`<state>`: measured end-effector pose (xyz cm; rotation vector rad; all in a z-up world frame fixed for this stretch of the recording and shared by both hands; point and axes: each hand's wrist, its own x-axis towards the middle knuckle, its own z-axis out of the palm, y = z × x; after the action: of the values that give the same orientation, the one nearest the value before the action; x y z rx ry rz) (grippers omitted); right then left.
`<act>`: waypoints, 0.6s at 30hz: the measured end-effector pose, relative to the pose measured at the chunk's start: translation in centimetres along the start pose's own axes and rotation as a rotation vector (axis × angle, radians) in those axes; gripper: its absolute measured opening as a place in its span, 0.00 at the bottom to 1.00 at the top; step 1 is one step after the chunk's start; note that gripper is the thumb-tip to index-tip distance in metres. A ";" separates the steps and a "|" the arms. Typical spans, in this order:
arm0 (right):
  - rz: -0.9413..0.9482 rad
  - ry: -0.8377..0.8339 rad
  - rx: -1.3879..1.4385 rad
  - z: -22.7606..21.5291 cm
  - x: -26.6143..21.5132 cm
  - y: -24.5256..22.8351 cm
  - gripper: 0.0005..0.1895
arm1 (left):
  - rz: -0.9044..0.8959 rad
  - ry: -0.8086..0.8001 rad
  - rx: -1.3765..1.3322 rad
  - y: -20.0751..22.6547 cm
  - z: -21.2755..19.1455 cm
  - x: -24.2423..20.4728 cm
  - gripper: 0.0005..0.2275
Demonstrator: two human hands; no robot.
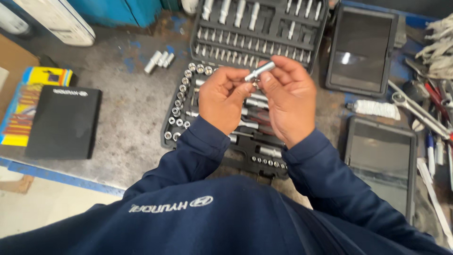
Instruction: The person opens a socket tool kit and systematically removes various sockets and extensions, placing them on the workbench. The person then returns each item to its designated slot in the kit, organizing the tools by size and type.
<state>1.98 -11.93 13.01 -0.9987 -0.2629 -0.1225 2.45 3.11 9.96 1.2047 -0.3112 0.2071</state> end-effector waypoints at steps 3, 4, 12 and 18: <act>0.123 0.050 -0.026 -2.0 -0.1 2.3 0.16 | -0.100 0.046 0.155 -3.4 -0.6 -1.5 0.07; 0.172 0.063 -0.025 -3.0 0.1 2.8 0.16 | -0.118 0.066 0.272 -4.2 -0.7 -2.0 0.06; 0.199 0.130 -0.383 -15.3 8.9 6.3 0.14 | 0.044 -0.002 0.812 -8.3 -3.1 -5.8 0.04; 0.135 0.096 -0.668 -21.9 17.6 7.0 0.11 | 0.160 -0.042 0.869 -8.3 -3.0 -6.5 0.05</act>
<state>24.04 -26.26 0.90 -1.6646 -0.0607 -0.1380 -0.61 3.06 -0.61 2.0459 -0.3675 0.4865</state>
